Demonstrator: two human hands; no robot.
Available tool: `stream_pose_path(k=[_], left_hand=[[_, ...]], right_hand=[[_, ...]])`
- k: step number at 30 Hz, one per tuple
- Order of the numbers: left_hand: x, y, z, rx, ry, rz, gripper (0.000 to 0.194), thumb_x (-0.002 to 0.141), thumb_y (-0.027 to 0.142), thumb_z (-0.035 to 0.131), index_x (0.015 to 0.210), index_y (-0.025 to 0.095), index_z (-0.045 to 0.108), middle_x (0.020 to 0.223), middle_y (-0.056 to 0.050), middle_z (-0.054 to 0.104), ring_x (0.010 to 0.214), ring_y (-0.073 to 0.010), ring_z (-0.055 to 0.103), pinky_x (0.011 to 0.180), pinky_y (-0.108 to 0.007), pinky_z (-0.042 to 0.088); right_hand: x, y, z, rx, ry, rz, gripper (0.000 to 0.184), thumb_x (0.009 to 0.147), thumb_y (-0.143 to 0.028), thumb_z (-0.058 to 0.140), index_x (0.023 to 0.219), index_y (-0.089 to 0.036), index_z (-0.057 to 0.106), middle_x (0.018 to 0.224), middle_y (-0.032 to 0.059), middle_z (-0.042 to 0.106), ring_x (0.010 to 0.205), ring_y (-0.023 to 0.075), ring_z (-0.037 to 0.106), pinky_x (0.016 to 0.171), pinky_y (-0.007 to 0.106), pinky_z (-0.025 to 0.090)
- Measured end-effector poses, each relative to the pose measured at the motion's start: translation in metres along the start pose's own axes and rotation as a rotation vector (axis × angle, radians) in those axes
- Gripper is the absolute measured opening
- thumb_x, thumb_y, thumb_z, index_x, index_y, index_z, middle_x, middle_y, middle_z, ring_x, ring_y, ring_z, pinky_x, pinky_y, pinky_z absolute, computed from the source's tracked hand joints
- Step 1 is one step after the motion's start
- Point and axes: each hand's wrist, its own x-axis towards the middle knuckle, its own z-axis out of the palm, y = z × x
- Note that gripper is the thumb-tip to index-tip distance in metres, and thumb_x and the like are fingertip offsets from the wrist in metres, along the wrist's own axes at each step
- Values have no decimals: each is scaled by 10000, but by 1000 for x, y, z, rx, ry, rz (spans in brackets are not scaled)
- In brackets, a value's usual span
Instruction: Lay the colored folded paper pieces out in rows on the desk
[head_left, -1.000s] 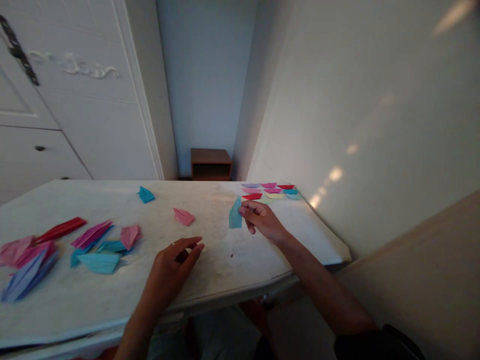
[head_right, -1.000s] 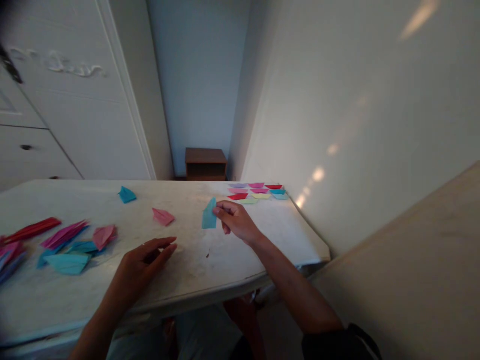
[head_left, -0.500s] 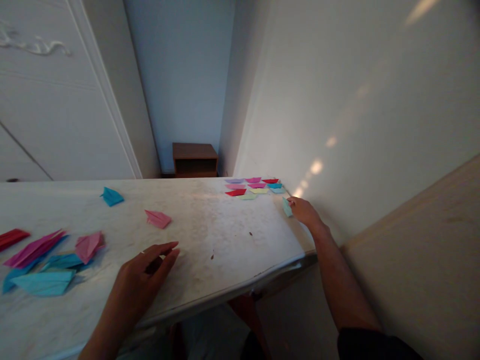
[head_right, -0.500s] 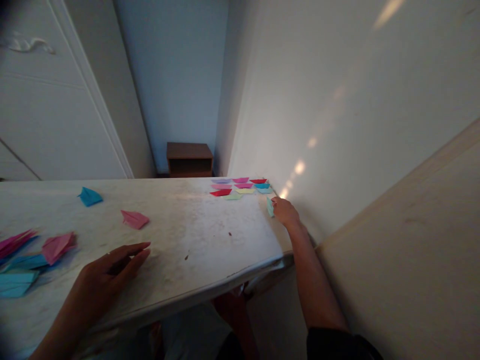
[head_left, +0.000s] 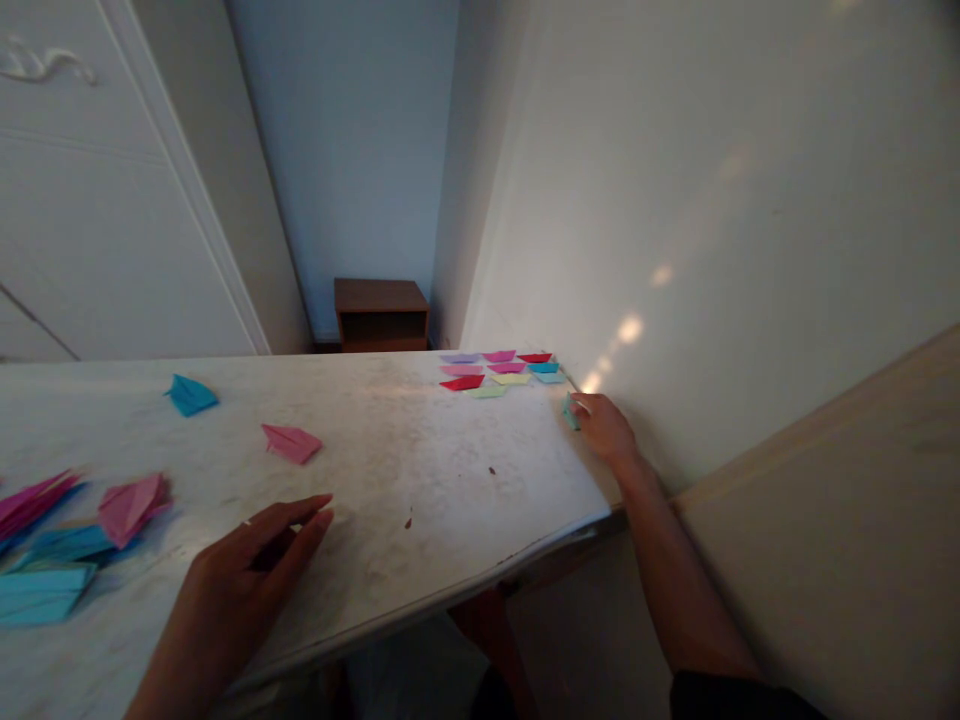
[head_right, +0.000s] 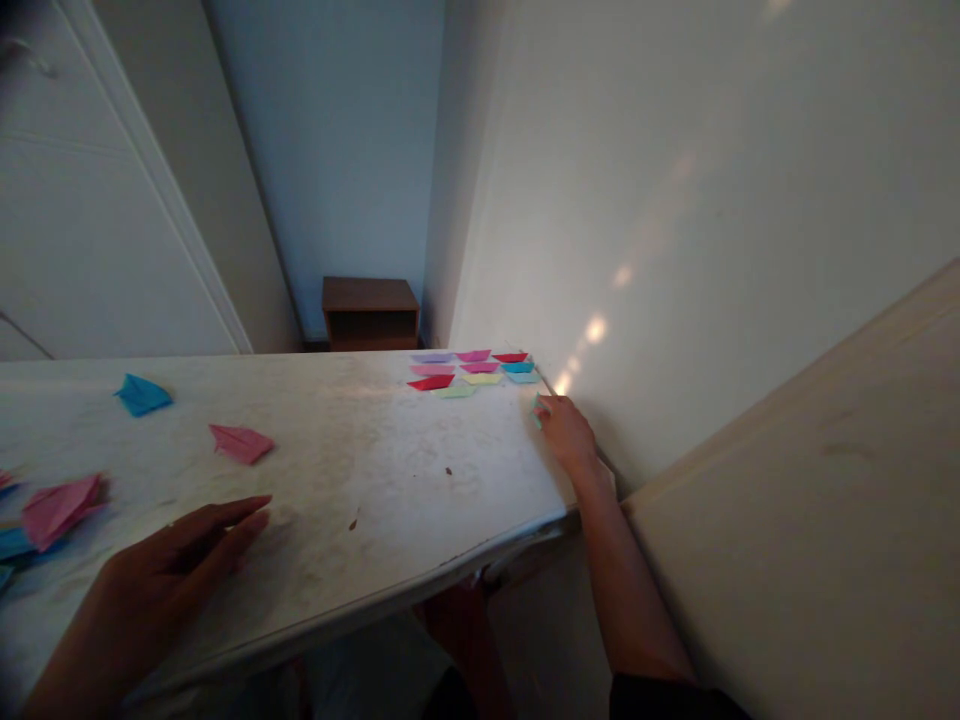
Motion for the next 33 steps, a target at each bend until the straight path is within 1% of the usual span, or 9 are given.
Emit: stream_pose_path(k=[3, 6, 9, 14, 18, 22, 26, 29, 33], left_hand=[[0, -1, 0, 11, -6, -8, 416, 680, 597, 605, 872, 262, 761, 833, -9, 734, 669, -189, 690, 536, -225, 527], [-2, -6, 0, 30, -20, 7, 401, 701, 592, 606, 895, 276, 757, 886, 2, 736, 731, -192, 701, 581, -223, 540], [-3, -9, 0, 45, -20, 30, 392, 719, 595, 601, 917, 292, 753, 922, 14, 735, 773, -193, 704, 599, -221, 542], [-1, -4, -1, 33, -13, -5, 426, 685, 609, 606, 884, 265, 758, 883, -8, 736, 726, -199, 698, 545, -226, 528], [-1, -4, -1, 32, -8, 2, 418, 696, 602, 606, 882, 260, 757, 857, -9, 734, 709, -187, 694, 566, -222, 529], [-2, -7, 1, 31, -7, 10, 413, 711, 600, 607, 895, 261, 754, 872, -5, 734, 747, -183, 697, 601, -213, 532], [-3, -7, 0, 34, -16, 4, 443, 716, 615, 594, 910, 249, 752, 879, -16, 733, 729, -178, 689, 605, -219, 528], [-3, -7, 0, 34, -36, -14, 461, 727, 613, 583, 936, 237, 749, 861, -23, 729, 669, -164, 673, 577, -219, 515], [-3, -8, 2, 16, -30, -15, 467, 729, 609, 585, 936, 223, 748, 819, -27, 723, 613, -152, 650, 539, -217, 494]], right_hand=[[-8, -1, 3, 18, -13, -47, 345, 965, -245, 459, 1255, -154, 622, 1322, 93, 572, 1209, 199, 534, 1022, 268, 369], [-13, 2, 7, 17, -8, -54, 340, 956, -215, 458, 1236, -139, 636, 1315, 89, 582, 1199, 211, 544, 1032, 285, 372], [-13, 6, 10, 14, 5, -45, 358, 959, -213, 440, 1256, -134, 624, 1334, 91, 567, 1200, 218, 547, 1028, 291, 377], [-9, 10, 13, 8, -1, -20, 389, 967, -208, 402, 1298, -142, 596, 1331, 101, 567, 1205, 217, 546, 1013, 292, 382], [-7, 9, 13, 9, -10, 34, 400, 973, -204, 378, 1317, -152, 574, 1308, 97, 586, 1201, 217, 550, 1005, 295, 384], [-6, 6, 9, -10, -14, 112, 409, 974, -222, 370, 1340, -174, 546, 1296, 113, 590, 1173, 262, 567, 951, 341, 417], [-5, 1, 4, -41, -20, 186, 412, 962, -249, 394, 1352, -167, 500, 1161, 170, 641, 1067, 311, 616, 839, 380, 450], [-5, -2, 2, -43, -24, 203, 398, 952, -230, 401, 1336, -180, 490, 1109, 164, 654, 1030, 306, 629, 807, 368, 453], [-5, -3, 2, -18, -9, 194, 424, 947, -211, 396, 1367, -191, 456, 1132, 156, 648, 1045, 291, 624, 826, 356, 448]])
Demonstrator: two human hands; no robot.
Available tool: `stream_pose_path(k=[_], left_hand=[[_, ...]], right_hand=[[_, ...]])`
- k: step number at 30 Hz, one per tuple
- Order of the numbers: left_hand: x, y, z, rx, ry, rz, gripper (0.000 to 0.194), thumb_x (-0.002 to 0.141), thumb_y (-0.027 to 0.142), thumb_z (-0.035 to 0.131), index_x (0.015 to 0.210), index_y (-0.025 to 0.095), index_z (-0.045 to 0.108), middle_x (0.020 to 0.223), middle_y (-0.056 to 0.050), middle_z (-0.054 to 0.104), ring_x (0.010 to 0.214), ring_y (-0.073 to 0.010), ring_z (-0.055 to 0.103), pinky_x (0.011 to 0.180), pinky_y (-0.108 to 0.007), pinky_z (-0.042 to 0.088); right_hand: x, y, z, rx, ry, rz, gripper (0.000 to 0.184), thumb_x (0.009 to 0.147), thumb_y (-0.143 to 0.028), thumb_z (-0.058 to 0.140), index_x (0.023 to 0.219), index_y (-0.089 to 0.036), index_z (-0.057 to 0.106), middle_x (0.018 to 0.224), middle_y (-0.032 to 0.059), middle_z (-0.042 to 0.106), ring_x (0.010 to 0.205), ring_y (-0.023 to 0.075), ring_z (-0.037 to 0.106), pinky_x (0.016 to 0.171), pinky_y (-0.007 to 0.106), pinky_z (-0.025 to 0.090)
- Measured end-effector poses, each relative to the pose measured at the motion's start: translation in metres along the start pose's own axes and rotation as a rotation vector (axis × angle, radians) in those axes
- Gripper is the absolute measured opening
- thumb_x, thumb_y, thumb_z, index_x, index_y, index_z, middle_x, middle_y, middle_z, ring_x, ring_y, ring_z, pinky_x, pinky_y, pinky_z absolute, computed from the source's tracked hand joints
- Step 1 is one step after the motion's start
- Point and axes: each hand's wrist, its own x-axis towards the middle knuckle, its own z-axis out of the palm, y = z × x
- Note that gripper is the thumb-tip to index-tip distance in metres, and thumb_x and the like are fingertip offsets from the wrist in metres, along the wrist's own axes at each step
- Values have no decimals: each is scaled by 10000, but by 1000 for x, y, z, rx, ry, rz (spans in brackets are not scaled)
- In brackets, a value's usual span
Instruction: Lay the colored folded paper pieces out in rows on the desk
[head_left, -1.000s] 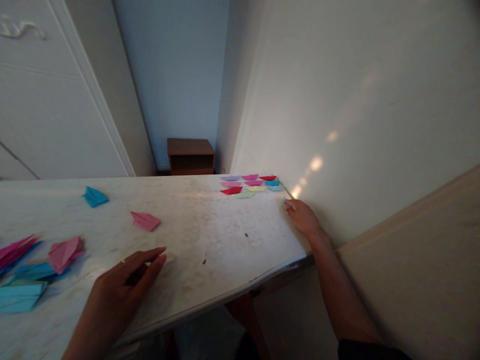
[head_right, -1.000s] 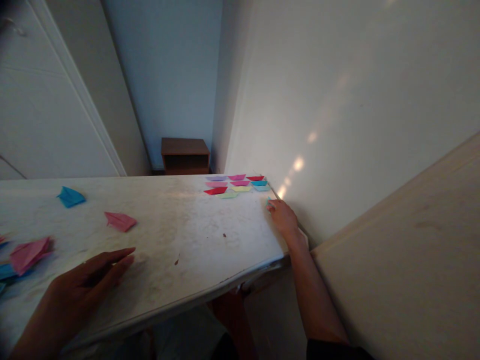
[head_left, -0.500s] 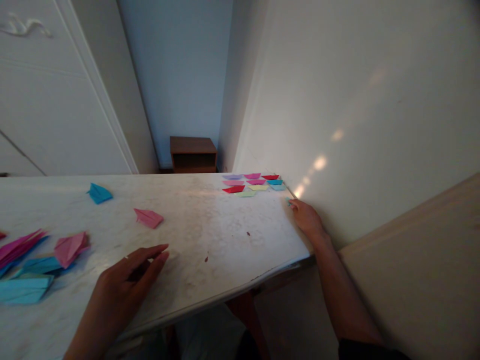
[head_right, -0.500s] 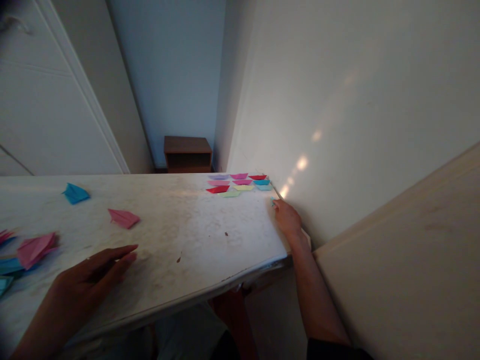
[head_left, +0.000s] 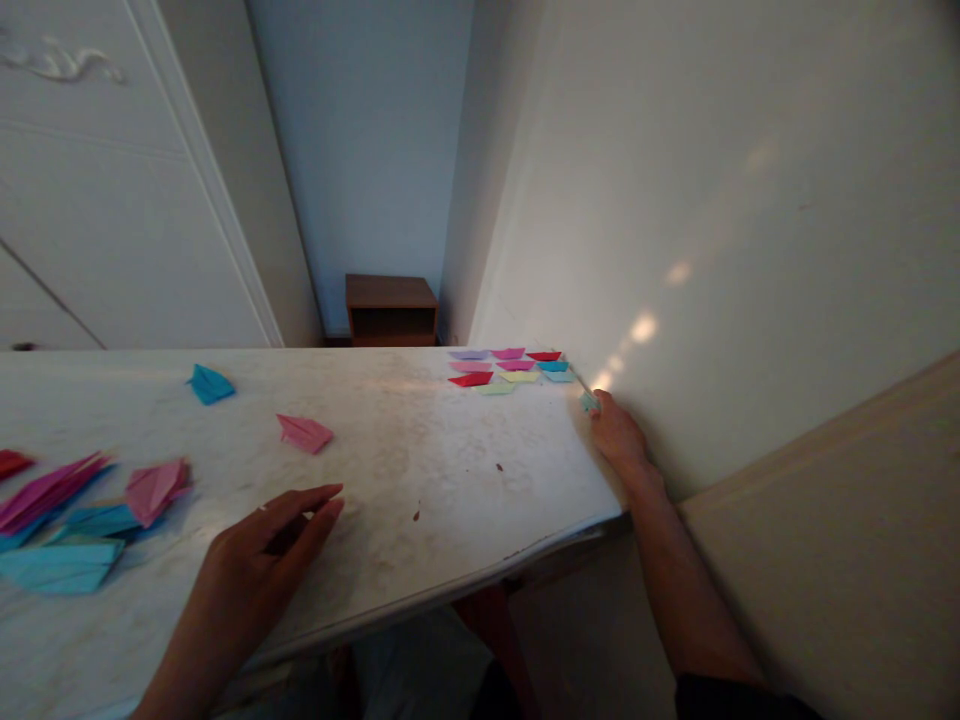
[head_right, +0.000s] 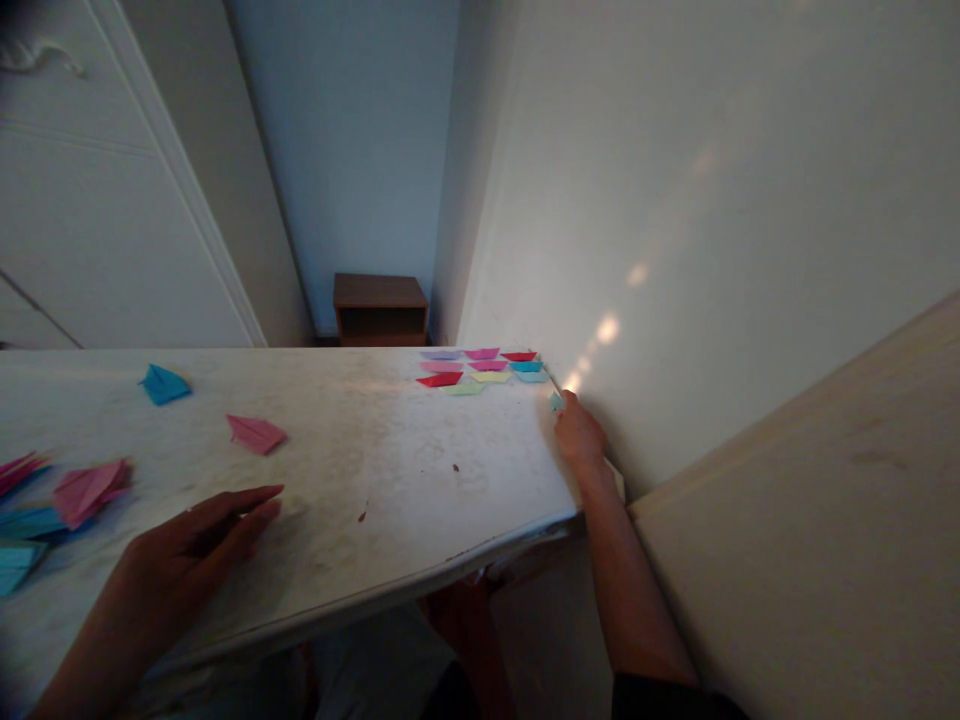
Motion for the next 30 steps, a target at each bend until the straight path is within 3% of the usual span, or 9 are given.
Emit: stream_pose_path(k=[4, 7, 10, 12, 14, 18, 25, 30], left_hand=[[0, -3, 0, -15, -12, 19, 448, 735, 596, 601, 945, 227, 744, 862, -25, 726, 676, -157, 666, 582, -211, 507], [0, -2, 0, -9, -20, 39, 428, 756, 579, 602, 951, 224, 740, 858, -25, 723, 677, -154, 662, 598, -213, 508], [-1, 3, -1, -27, -20, 40, 419, 792, 555, 580, 947, 197, 734, 797, -29, 708, 596, -142, 628, 537, -221, 480], [-3, 8, -1, -41, -27, 53, 390, 821, 517, 571, 939, 181, 730, 795, -33, 703, 586, -137, 616, 533, -225, 469], [-4, 11, -1, -53, -23, 81, 346, 855, 462, 560, 938, 170, 726, 799, -38, 699, 609, -134, 614, 562, -227, 465], [-9, 14, 0, -77, 39, 136, 271, 905, 355, 540, 923, 147, 713, 714, -24, 653, 583, -109, 570, 560, -216, 429], [-14, 3, -16, 57, 298, 271, 154, 909, 199, 534, 928, 142, 675, 832, -24, 637, 566, -60, 506, 557, -190, 406], [0, -11, -47, 221, 295, 128, 201, 883, 242, 572, 1045, 164, 662, 967, -31, 643, 557, -73, 503, 617, -233, 452]], right_hand=[[-3, 2, 3, 45, 58, -29, 456, 946, -209, 374, 1395, -144, 427, 1296, 156, 569, 1158, 277, 564, 904, 347, 430], [-15, -1, 6, 138, 190, -126, 453, 927, -232, 390, 1350, -92, 473, 1365, 160, 514, 1220, 273, 512, 973, 344, 394], [-37, -12, 7, 317, 283, -259, 404, 908, -346, 428, 1164, -88, 605, 1184, 151, 629, 1045, 262, 591, 899, 344, 425], [-56, -24, 7, 436, 168, -336, 413, 913, -477, 421, 921, -137, 654, 889, 94, 681, 762, 213, 607, 734, 317, 442], [-74, -38, 7, 550, 6, -382, 498, 909, -585, 411, 733, -161, 604, 670, 46, 613, 613, 169, 548, 627, 279, 409], [-100, -62, 10, 689, -239, -414, 555, 895, -653, 404, 678, -163, 549, 554, 5, 489, 517, 126, 453, 527, 240, 351], [-106, -75, 19, 534, -216, -621, 625, 859, -711, 369, 568, -169, 474, 522, 4, 420, 502, 119, 437, 492, 226, 330], [-109, -76, 18, 355, -219, -649, 685, 823, -775, 303, 559, -188, 539, 526, 17, 521, 512, 154, 528, 514, 249, 365]])
